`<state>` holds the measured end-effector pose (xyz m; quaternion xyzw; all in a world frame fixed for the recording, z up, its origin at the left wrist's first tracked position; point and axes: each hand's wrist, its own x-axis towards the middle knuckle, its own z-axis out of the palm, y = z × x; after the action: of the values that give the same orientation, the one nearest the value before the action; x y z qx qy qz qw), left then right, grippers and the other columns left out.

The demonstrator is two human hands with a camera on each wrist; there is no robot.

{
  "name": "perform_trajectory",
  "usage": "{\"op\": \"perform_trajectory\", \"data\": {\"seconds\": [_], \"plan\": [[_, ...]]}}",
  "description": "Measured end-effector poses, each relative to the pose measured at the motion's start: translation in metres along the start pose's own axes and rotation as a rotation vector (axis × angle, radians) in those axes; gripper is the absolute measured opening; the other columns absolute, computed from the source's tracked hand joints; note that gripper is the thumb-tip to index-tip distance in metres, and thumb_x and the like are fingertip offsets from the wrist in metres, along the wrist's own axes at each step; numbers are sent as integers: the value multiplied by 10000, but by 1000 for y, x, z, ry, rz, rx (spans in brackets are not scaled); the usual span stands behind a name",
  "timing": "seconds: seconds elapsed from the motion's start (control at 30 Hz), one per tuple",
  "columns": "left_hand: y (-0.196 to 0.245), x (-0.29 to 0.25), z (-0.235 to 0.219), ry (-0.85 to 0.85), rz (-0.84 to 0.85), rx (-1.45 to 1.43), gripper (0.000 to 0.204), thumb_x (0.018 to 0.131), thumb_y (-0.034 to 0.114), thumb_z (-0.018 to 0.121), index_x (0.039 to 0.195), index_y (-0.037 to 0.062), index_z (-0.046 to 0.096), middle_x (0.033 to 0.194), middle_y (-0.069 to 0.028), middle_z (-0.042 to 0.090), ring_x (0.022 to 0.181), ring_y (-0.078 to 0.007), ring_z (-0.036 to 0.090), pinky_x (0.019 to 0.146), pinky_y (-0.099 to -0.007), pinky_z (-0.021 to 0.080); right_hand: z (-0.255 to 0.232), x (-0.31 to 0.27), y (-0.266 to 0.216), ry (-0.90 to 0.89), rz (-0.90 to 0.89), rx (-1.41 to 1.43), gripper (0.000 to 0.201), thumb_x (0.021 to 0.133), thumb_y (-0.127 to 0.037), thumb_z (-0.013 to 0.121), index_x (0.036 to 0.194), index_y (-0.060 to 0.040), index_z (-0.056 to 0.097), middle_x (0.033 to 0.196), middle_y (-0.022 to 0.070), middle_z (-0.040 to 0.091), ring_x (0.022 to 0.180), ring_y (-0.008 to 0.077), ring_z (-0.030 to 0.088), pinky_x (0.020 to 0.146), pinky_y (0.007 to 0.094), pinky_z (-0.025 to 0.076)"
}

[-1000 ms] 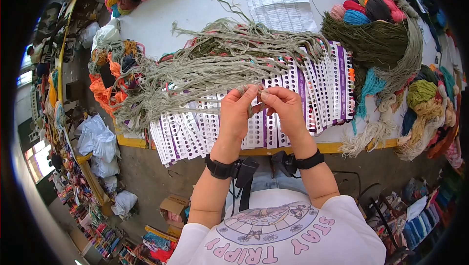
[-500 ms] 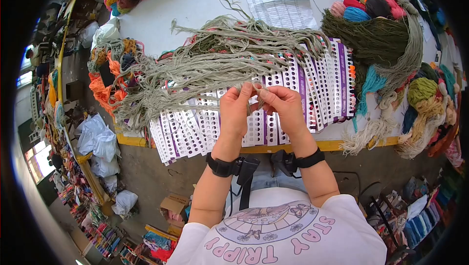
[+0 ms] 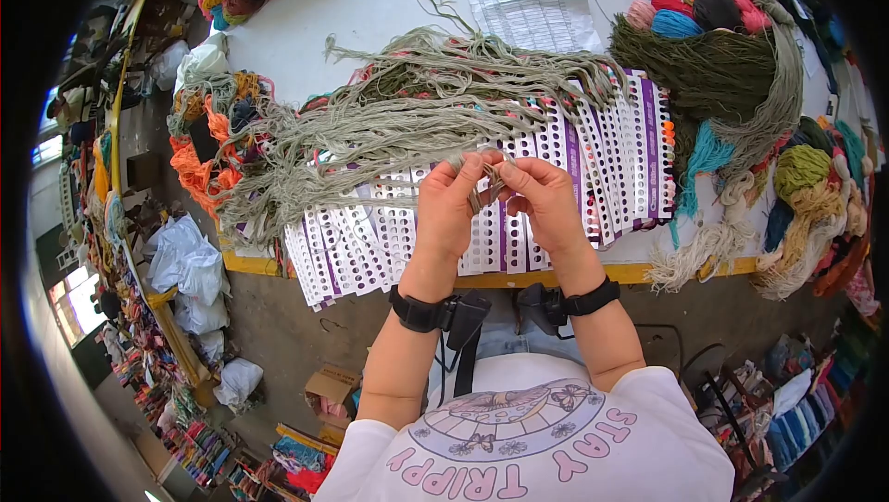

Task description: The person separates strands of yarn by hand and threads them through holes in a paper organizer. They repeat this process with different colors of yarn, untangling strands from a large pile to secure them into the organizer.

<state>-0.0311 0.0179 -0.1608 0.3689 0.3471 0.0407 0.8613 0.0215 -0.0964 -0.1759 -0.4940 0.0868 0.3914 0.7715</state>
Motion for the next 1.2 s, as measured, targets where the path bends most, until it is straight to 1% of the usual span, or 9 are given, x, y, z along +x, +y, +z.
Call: {"op": "perform_trajectory", "data": {"seconds": [0.27, 0.77, 0.87, 0.97, 1.03, 1.07, 1.13, 1.17, 1.2], "plan": [[-2, 1, 0, 56, -34, 95, 240, 831, 222, 556, 897, -9, 565, 897, -86, 594, 768, -154, 577, 616, -293, 507, -1, 0, 6, 20, -107, -240, 155, 780, -175, 620, 826, -27, 627, 647, -4, 584, 549, 34, 518, 439, 159, 385], [0, 5, -1, 1, -17, 11, 162, 826, 171, 564, 876, 19, 538, 966, -118, 591, 855, -156, 564, 703, -304, 481, 1, 2, 1, 9, -36, -23, 149, 803, -171, 596, 845, -28, 604, 676, -16, 581, 598, 29, 512, 505, 153, 382], [0, 5, -1, 8, -34, 5, 168, 815, 156, 577, 877, 10, 522, 938, -118, 601, 851, -148, 568, 721, -274, 470, 9, -2, -9, 10, -63, -161, 137, 800, -158, 596, 855, -32, 598, 691, -11, 574, 637, 41, 510, 547, 165, 402], [-2, 6, -2, -12, 20, 39, 145, 840, 163, 535, 878, 24, 516, 904, -112, 603, 836, -156, 574, 757, -310, 460, -3, 8, 8, 42, -309, -435, 126, 798, -135, 591, 881, -40, 595, 834, 16, 581, 704, 65, 528, 582, 192, 422], [2, 8, -11, -67, 78, -68, 130, 859, 167, 498, 884, 41, 514, 861, -99, 607, 806, -148, 577, 764, -329, 451, -9, 8, 7, 128, -377, -266, 121, 801, -127, 579, 893, -50, 593, 951, 24, 558, 783, 81, 529, 602, 209, 430], [6, 13, -27, -186, 26, -362, 140, 884, 175, 436, 904, 57, 508, 700, -33, 560, 675, -114, 547, 716, -335, 441, -12, 7, 2, 172, -415, -182, 119, 803, -123, 572, 899, -55, 592, 1010, 29, 546, 822, 89, 530, 613, 217, 434], [36, 17, -67, -365, -78, -1122, 167, 891, 200, 407, 910, 66, 505, 540, 48, 313, 467, -77, 324, 517, -244, 385, -27, 0, -31, 131, -266, 576, 186, 845, -174, 472, 934, -37, 563, 1073, 49, 529, 999, 120, 477, 618, 253, 456], [55, 20, -99, -307, 68, -980, 171, 883, 205, 426, 935, 65, 509, 527, 60, 292, 442, -64, 270, 439, -208, 296, -53, -3, -45, 90, -153, 868, 210, 844, -171, 446, 970, -33, 541, 1040, 68, 550, 927, 131, 516, 585, 245, 450], [77, 18, -127, -297, 210, -887, 226, 879, 219, 440, 1011, 48, 506, 512, 68, 269, 428, -48, 230, 420, -202, 227, -123, -3, -36, -39, -304, 850, 136, 811, -109, 464, 917, -53, 529, 891, 44, 566, 791, 116, 528, 551, 228, 433]]}}
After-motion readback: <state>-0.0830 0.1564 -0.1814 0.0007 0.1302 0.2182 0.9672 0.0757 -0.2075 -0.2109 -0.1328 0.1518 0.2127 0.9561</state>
